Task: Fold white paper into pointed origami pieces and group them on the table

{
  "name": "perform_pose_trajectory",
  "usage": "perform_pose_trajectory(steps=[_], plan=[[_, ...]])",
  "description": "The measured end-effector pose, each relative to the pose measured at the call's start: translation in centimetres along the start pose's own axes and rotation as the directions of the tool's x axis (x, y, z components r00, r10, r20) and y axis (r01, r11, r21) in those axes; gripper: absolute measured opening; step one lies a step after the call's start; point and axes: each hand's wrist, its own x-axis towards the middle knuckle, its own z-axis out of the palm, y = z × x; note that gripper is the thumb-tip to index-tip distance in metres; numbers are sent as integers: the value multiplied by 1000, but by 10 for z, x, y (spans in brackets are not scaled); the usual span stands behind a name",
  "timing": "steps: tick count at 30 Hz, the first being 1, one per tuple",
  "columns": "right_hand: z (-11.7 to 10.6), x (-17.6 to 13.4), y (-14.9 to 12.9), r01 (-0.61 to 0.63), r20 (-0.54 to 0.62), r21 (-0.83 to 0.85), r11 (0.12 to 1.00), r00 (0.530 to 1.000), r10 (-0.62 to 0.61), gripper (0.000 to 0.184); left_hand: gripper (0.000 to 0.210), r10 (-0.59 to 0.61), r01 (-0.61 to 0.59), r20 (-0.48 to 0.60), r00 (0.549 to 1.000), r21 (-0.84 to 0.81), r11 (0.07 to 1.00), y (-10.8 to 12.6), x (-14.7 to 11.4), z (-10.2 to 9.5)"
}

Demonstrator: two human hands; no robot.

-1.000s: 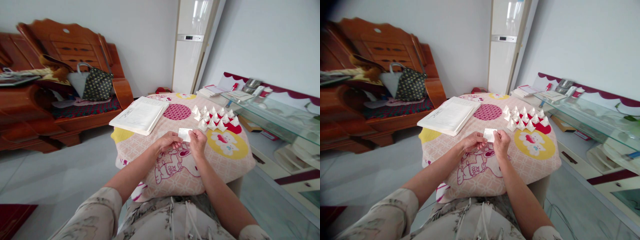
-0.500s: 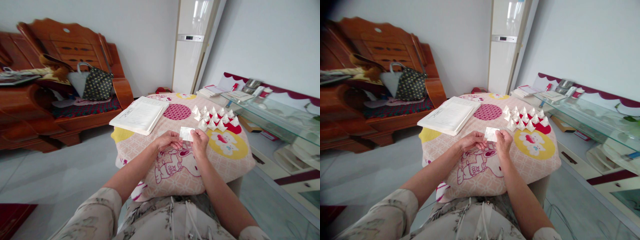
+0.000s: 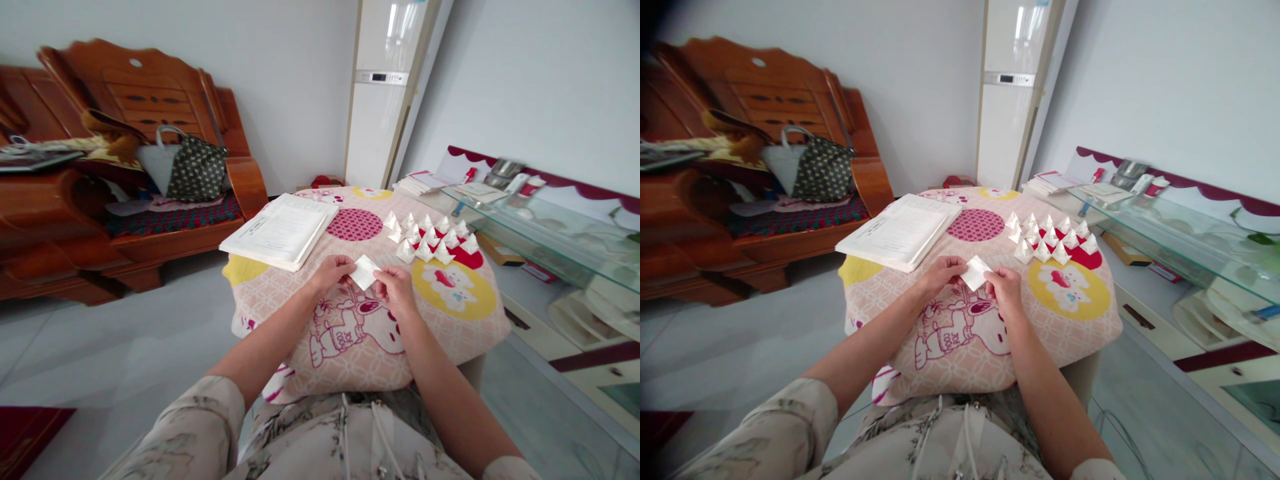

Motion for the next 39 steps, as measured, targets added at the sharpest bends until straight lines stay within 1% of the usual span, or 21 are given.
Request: perform_pose_trajectory(steps=[3,6,8,10,11,13,15,18,21,24,26,27,28,29,30,31,32,34,35,37,39], plan=[[-4,-2,-1,-108,141,-91,990,983,120,24,13,129,-123,-106,986,57,991,-1,2,-1],[-6,-3,-4,-193,250,-172,966,940,232,22,15,229,-206,-123,966,173,963,-2,7,-2],[-5,-4,-6,-259,232,-155,953,928,290,18,19,304,-252,-145,942,292,923,-2,9,-4],[-3,-4,-8,-336,150,-97,937,926,347,13,25,400,-298,-152,904,445,844,-2,10,-5],[-2,-4,-8,-366,110,-69,928,922,372,12,26,442,-320,-128,888,519,793,-2,10,-5],[0,-4,-9,-401,61,-36,915,913,402,13,23,494,-379,-12,870,624,683,-4,8,-4],[2,-6,-9,-407,43,-19,913,912,407,16,19,487,-454,146,861,650,609,-6,4,-1],[3,-10,-8,-427,34,5,904,904,427,18,20,442,-550,341,830,631,547,-9,-1,5],[-1,-13,-8,-467,75,-25,884,881,467,16,22,374,-604,474,797,628,490,-8,-4,7],[-11,-15,-9,-455,171,-211,865,854,491,15,22,306,-622,542,782,652,433,-6,-5,6],[-21,-13,-11,-352,197,-380,855,872,447,15,21,280,-624,559,781,673,397,-5,-4,5],[-26,-11,-12,-269,181,-453,850,906,384,17,21,271,-625,564,780,682,380,-5,-3,5],[-31,-8,-14,-151,156,-513,845,952,264,18,21,265,-625,567,780,689,366,-5,-2,5],[-36,-4,-15,-12,161,-557,831,979,122,15,20,259,-626,571,779,694,356,-5,0,5],[-40,0,-17,155,210,-591,792,977,-35,12,19,255,-628,574,778,696,348,-5,2,5],[-43,5,-18,309,290,-607,732,944,-158,10,18,253,-630,578,776,697,341,-4,4,5],[-45,9,-18,434,375,-611,662,895,-240,10,18,252,-635,583,772,697,334,-4,5,4],[-48,16,-18,606,538,-584,540,787,-301,12,18,246,-647,599,762,692,319,-3,7,3],[-48,19,-17,660,604,-560,501,739,-298,12,18,241,-651,605,759,692,313,-3,7,3],[-47,23,-14,723,699,-508,468,664,-266,9,20,230,-650,609,759,694,308,-2,6,2],[-47,25,-12,742,747,-474,475,624,-229,7,21,226,-641,600,767,708,297,-3,4,3]])
